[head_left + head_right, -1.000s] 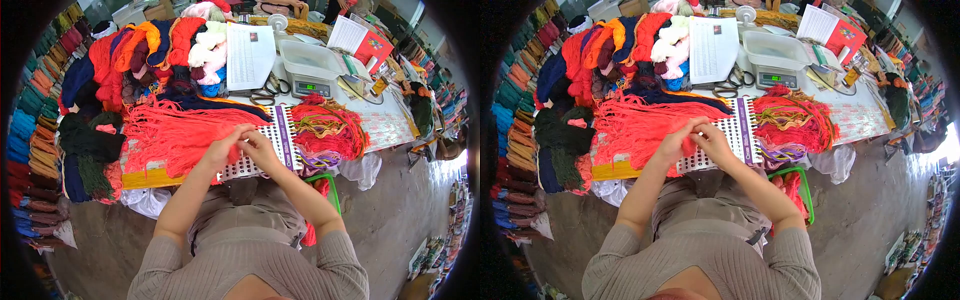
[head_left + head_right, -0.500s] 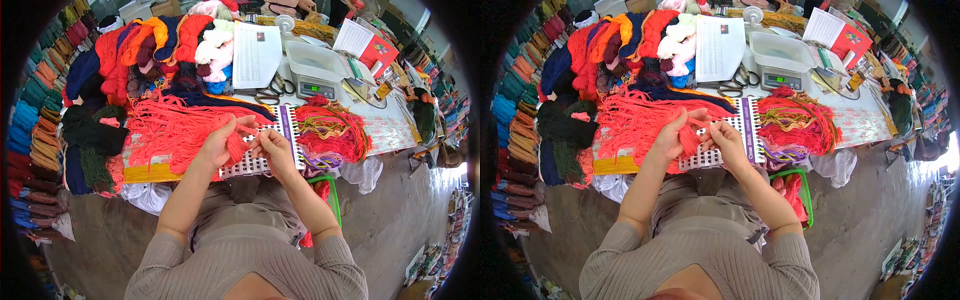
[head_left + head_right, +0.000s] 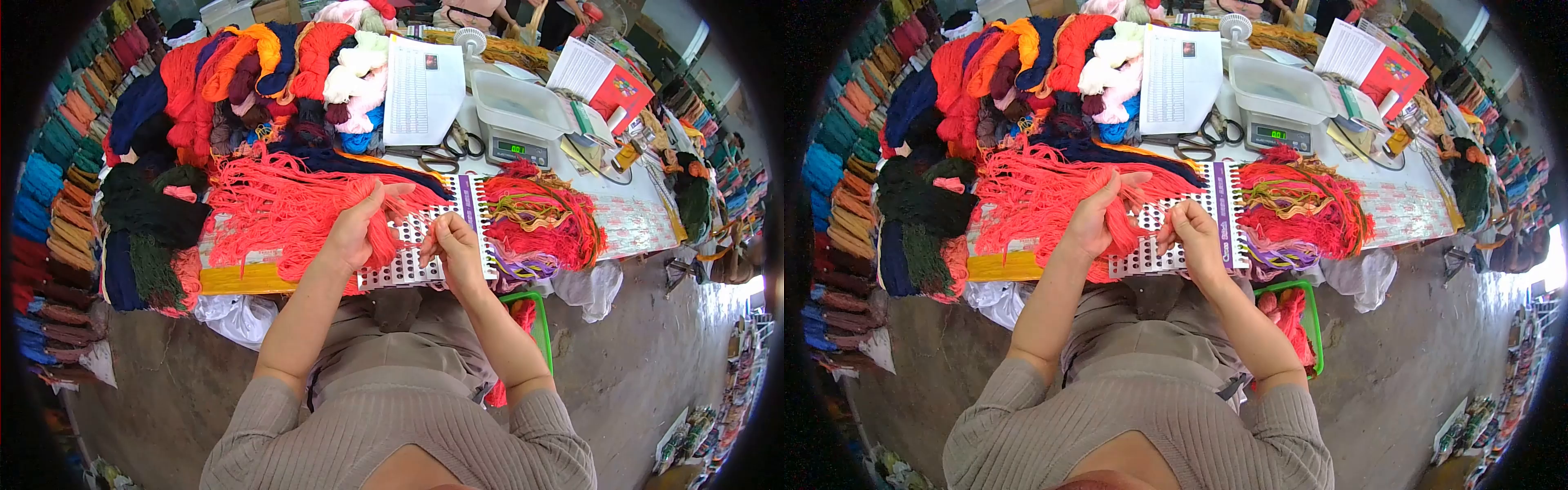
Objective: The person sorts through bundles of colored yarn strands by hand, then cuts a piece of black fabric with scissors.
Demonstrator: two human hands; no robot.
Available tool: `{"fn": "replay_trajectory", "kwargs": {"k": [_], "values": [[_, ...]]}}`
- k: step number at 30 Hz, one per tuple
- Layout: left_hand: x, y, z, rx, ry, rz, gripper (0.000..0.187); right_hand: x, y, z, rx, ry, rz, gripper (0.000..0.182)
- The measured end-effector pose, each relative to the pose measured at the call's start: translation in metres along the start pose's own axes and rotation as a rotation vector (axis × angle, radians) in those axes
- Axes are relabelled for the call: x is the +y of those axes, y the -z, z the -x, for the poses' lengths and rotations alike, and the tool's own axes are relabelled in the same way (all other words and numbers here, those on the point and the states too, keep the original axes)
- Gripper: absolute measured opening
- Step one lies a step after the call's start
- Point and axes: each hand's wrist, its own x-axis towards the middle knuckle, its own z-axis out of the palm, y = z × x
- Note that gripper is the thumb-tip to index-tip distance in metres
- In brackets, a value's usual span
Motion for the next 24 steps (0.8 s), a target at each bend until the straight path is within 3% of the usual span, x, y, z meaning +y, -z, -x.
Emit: {"fn": "replay_trajectory", "kwargs": {"k": [24], "values": [[0.003,-0.006,0.002,-0.014,0.008,-0.058,0.050,-0.011,-0.011,0.006,0.055,-0.003,0.120,0.027]]}}
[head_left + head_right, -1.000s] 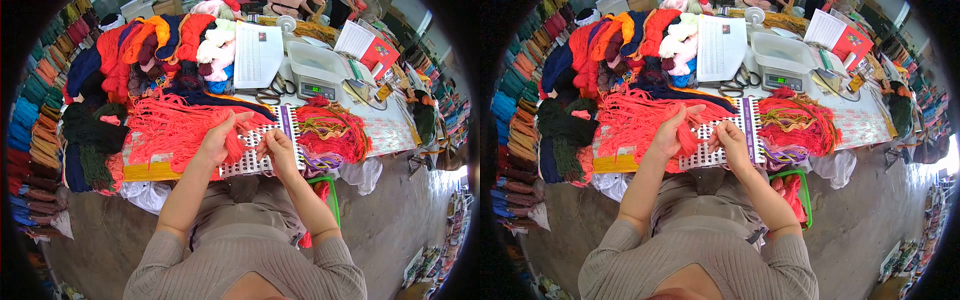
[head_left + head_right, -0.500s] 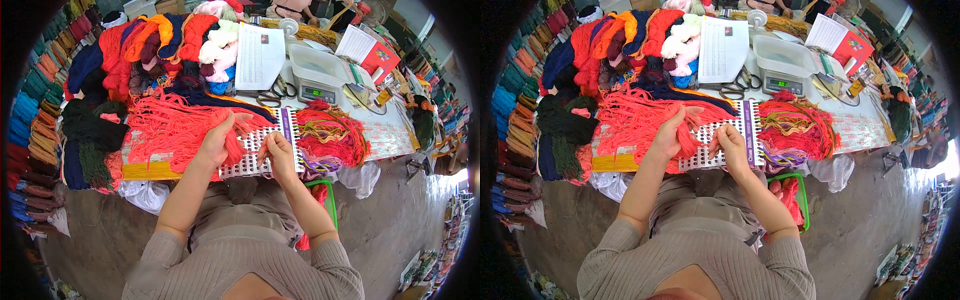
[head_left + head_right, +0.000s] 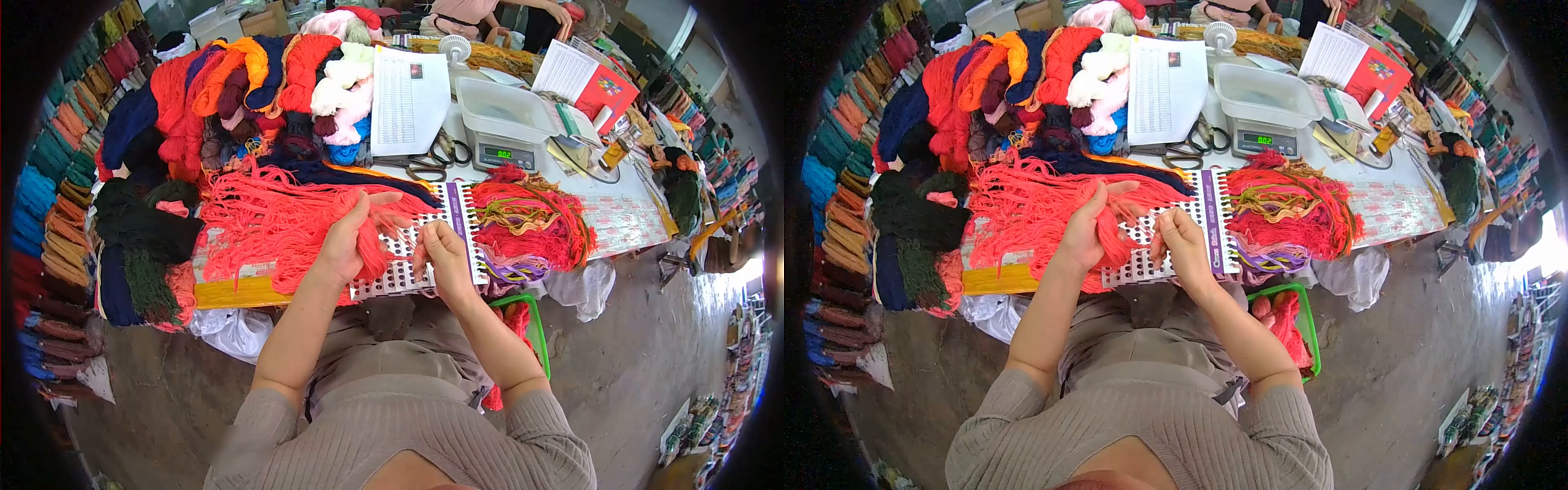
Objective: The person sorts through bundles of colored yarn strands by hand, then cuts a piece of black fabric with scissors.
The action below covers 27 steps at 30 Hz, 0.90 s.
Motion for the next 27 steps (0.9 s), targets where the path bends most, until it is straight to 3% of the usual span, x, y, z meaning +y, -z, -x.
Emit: {"fn": "replay_trajectory", "kwargs": {"k": [7,27], "values": [[0.001,-0.001,-0.001,-0.020,0.004,0.088,0.049,-0.003,0.000,0.002,-0.122,-0.046,0.009,0.025],[-0.002,0.005,-0.002,-0.087,0.013,0.091,0.050,0.000,0.001,0.002,-0.114,-0.005,0.051,0.022]]}}
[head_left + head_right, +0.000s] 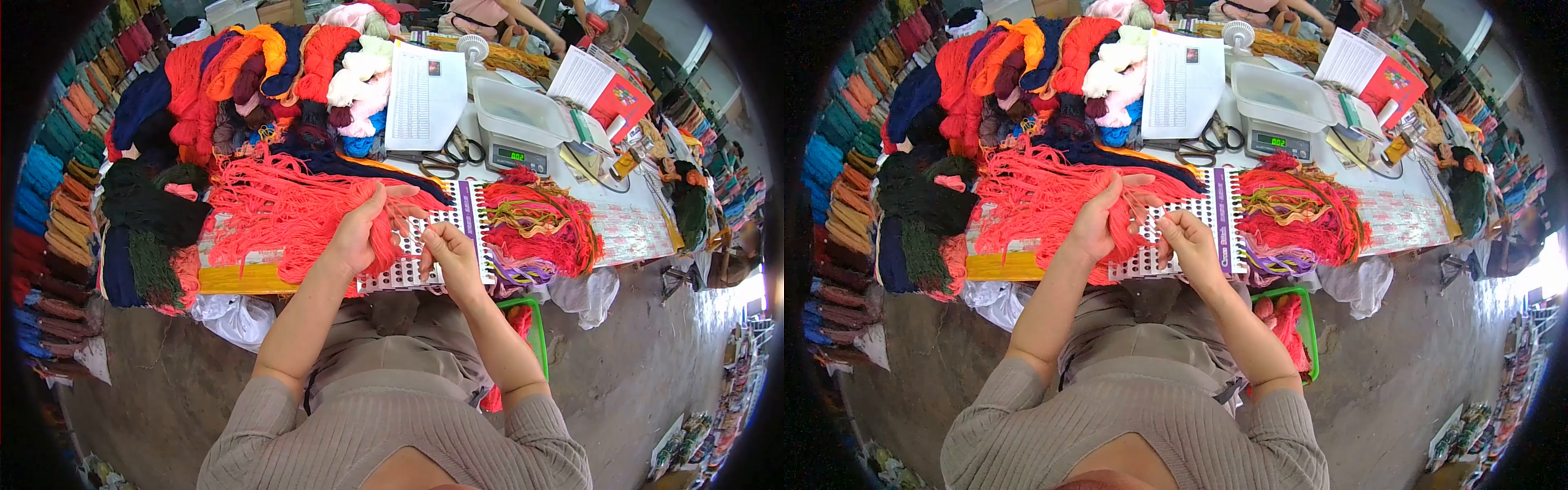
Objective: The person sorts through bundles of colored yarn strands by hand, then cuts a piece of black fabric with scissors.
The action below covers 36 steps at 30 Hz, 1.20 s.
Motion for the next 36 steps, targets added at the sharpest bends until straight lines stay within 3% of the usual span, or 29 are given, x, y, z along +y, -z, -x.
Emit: {"fn": "replay_trajectory", "kwargs": {"k": [9,15,17,19,20,21,23,24,26,27,28,29,30,32,33,34,36], "values": [[0.001,-0.002,-0.001,-0.097,0.017,0.253,0.049,-0.001,0.000,0.002,-0.012,-0.017,0.012,0.021],[-0.001,0.000,-0.002,-0.053,0.027,0.143,0.049,-0.006,0.002,0.004,-0.126,-0.112,0.102,0.016],[0.001,-0.002,-0.001,-0.007,0.017,-0.035,0.050,-0.005,0.004,0.002,-0.125,-0.038,0.107,0.015],[0.008,0.001,0.002,0.028,0.060,-0.247,0.051,-0.007,0.012,-0.003,0.034,0.208,0.442,0.015],[0.012,0.018,0.004,-0.056,0.132,-0.203,0.050,-0.017,0.023,-0.005,0.159,0.176,0.638,0.015],[0.017,0.035,0.007,-0.138,0.202,-0.158,0.050,-0.028,0.036,-0.007,0.210,0.307,0.590,0.015],[0.036,0.053,0.017,0.153,0.104,-0.062,0.040,-0.045,0.076,-0.012,0.298,0.378,0.172,0.017],[0.049,0.073,0.022,0.262,0.059,0.050,0.038,-0.068,0.089,-0.005,0.202,0.400,-0.212,0.021],[0.079,0.122,0.037,0.384,-0.074,0.157,0.029,-0.089,0.138,0.004,0.255,0.488,-0.666,0.025],[0.094,0.160,0.047,0.451,-0.121,0.164,0.028,-0.095,0.177,0.008,0.292,0.496,-0.729,0.025],[0.112,0.195,0.059,0.516,-0.169,0.172,0.027,-0.103,0.211,0.014,0.164,0.540,-0.672,0.024],[0.131,0.220,0.076,0.544,-0.250,0.223,0.026,-0.113,0.244,0.023,0.308,0.541,-0.581,0.022],[0.150,0.247,0.096,0.571,-0.331,0.275,0.026,-0.125,0.286,0.033,0.189,0.517,-0.581,0.020],[0.198,0.326,0.144,0.536,-0.495,0.352,0.028,-0.162,0.371,0.063,0.669,0.648,-0.307,0.015],[0.218,0.357,0.168,0.464,-0.596,0.403,0.033,-0.181,0.427,0.084,1.027,0.734,-0.221,0.013],[0.231,0.377,0.185,0.418,-0.749,0.423,0.036,-0.201,0.430,0.104,1.214,0.796,-0.278,0.014],[0.237,0.283,0.189,0.191,-0.800,0.417,0.040,-0.233,0.450,0.132,0.959,0.970,-0.194,0.013]]}}
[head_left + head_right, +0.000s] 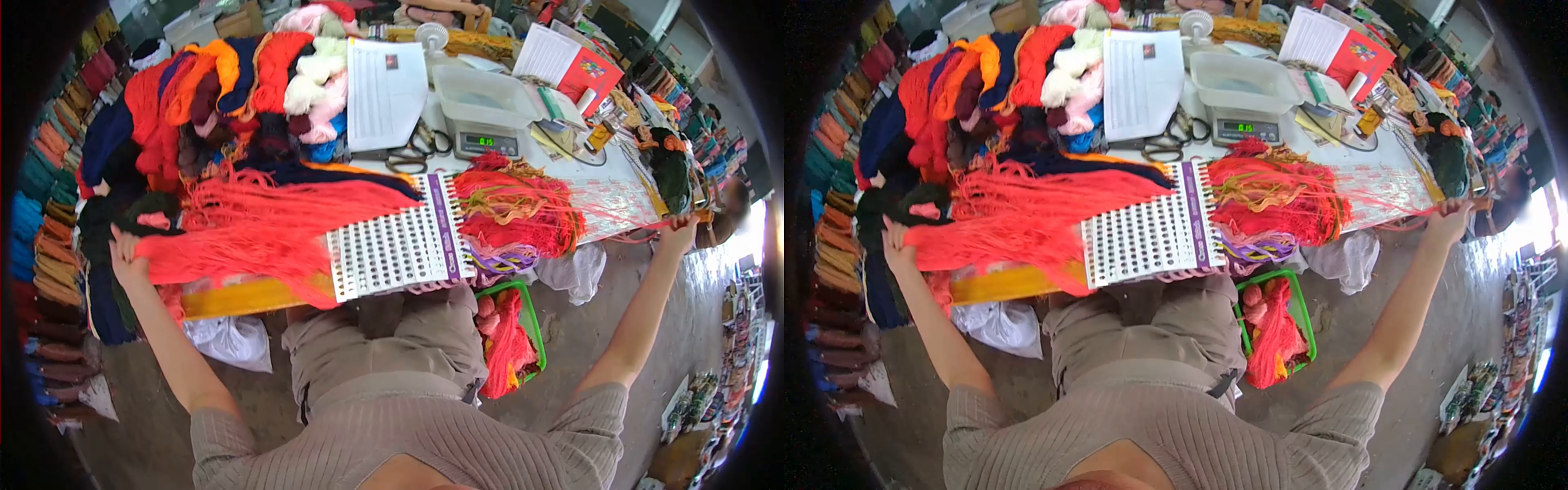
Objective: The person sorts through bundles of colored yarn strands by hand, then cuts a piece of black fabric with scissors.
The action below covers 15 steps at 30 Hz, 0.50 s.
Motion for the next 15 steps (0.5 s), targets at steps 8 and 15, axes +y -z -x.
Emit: {"fn": "replay_trajectory", "kwargs": {"k": [8,15], "values": [[-0.294,-0.131,0.044,0.101,0.489,-0.405,0.032,0.133,-0.167,0.239,-0.867,-0.303,0.728,0.022],[-0.441,-0.089,0.088,0.188,1.216,-0.372,0.051,0.249,-0.165,0.366,-1.157,-0.711,0.705,0.011]]}}
